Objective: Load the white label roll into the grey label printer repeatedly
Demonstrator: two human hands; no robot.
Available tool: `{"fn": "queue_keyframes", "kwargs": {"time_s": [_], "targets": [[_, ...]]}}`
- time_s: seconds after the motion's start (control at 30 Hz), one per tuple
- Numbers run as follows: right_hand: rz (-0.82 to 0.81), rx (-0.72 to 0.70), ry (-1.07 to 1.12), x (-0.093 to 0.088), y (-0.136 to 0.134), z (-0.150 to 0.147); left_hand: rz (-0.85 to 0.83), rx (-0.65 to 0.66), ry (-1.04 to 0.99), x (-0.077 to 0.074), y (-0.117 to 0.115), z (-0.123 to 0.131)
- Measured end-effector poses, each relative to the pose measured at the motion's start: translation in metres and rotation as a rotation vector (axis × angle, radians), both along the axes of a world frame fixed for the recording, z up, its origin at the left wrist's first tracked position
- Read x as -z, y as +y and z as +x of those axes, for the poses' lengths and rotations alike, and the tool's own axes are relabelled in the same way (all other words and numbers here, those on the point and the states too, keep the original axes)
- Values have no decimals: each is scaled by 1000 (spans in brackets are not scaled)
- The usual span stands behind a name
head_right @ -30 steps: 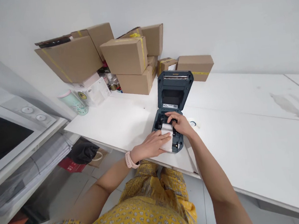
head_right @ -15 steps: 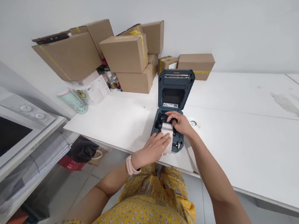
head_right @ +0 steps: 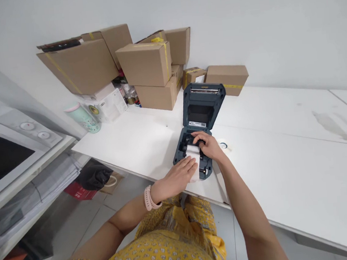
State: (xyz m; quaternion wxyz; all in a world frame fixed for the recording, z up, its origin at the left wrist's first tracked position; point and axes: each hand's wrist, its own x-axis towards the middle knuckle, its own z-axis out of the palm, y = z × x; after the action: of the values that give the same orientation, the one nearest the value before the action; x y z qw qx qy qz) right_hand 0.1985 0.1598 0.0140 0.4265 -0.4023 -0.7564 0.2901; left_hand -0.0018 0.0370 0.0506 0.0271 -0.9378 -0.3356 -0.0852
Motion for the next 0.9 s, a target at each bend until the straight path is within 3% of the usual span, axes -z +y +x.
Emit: {"fn": "queue_keyframes", "kwargs": {"time_s": [0.4,0.57,0.67,0.8,0.83,0.9], "targets": [[-14,9,0,-3,-1,-2,-8,10,-26,3,0,-3],[-92,30,107,-12,-7,-3,-2,5,-56,2,-3,-6],[-21,189,241,-37,-14,-1,8,33,-106,5,-4,-9],[419,667,288,-97,-8,8,17,64,-245,14,-9,-9],[467,694,257,-113,0,10,20,59,-290,17,-11,-9],[395,653,205,-141,22,14,20,45,-370,21,-17,-8]]}}
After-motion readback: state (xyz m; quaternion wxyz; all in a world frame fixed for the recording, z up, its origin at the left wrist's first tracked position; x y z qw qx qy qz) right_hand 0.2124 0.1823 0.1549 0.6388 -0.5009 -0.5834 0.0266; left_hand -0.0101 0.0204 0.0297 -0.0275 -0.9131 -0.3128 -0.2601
